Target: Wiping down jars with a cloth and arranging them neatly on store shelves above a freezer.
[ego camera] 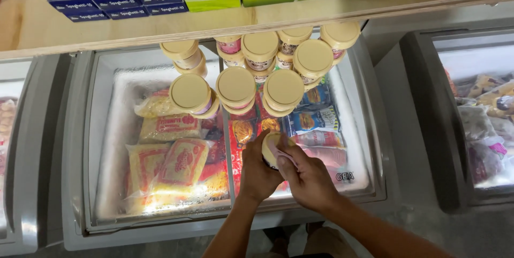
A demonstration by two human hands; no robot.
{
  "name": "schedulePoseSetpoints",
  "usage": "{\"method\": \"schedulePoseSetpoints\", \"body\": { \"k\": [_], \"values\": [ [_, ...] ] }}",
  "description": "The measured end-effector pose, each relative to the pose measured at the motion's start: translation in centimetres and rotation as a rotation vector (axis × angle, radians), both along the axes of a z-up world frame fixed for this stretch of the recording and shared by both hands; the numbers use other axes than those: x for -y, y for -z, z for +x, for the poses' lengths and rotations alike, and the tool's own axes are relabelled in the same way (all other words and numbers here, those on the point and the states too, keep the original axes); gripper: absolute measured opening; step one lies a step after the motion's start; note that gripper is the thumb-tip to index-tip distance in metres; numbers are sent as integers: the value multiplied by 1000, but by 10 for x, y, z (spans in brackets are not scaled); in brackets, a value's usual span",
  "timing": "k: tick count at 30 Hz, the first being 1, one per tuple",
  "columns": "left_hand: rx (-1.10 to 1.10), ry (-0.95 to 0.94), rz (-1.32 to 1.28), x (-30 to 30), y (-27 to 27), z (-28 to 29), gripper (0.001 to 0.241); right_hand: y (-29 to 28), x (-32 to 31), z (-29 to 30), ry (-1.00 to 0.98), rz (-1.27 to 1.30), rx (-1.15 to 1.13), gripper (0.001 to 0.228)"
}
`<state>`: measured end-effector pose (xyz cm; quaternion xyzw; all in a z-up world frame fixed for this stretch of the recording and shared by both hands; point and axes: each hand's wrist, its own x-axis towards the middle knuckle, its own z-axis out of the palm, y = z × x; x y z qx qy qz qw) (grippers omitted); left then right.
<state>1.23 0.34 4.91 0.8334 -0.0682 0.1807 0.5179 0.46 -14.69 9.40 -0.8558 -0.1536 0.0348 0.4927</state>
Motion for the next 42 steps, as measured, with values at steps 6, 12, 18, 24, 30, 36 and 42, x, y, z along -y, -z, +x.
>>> {"method": "schedulePoseSetpoints", "body": {
  "k": [6,12,18,24,30,36,42],
  "values": [
    [-565,29,-763,-4,21,-2,72,15,16,26,235,730,-31,22],
    [-485,-28,-1062,21,-11,-4,50,21,-19,-24,273,245,66,31],
    [-655,-226,-1113,10,-1,3,47,63,29,-29,76,344,-2,35],
    [-491,231,-1308,19,-32,-4,59,60,23,36,309,868,-379,37],
    [-388,18,-778,29,-42,6,64,50,14,19,244,517,-66,38],
    [-237,-362,-1049,40,-40,15,69,28,2,-2,508,910,-302,31],
    [109,-170,-624,47,-45,14,85,-36,-17,12,566,1302,-907,33]
  ]
}}
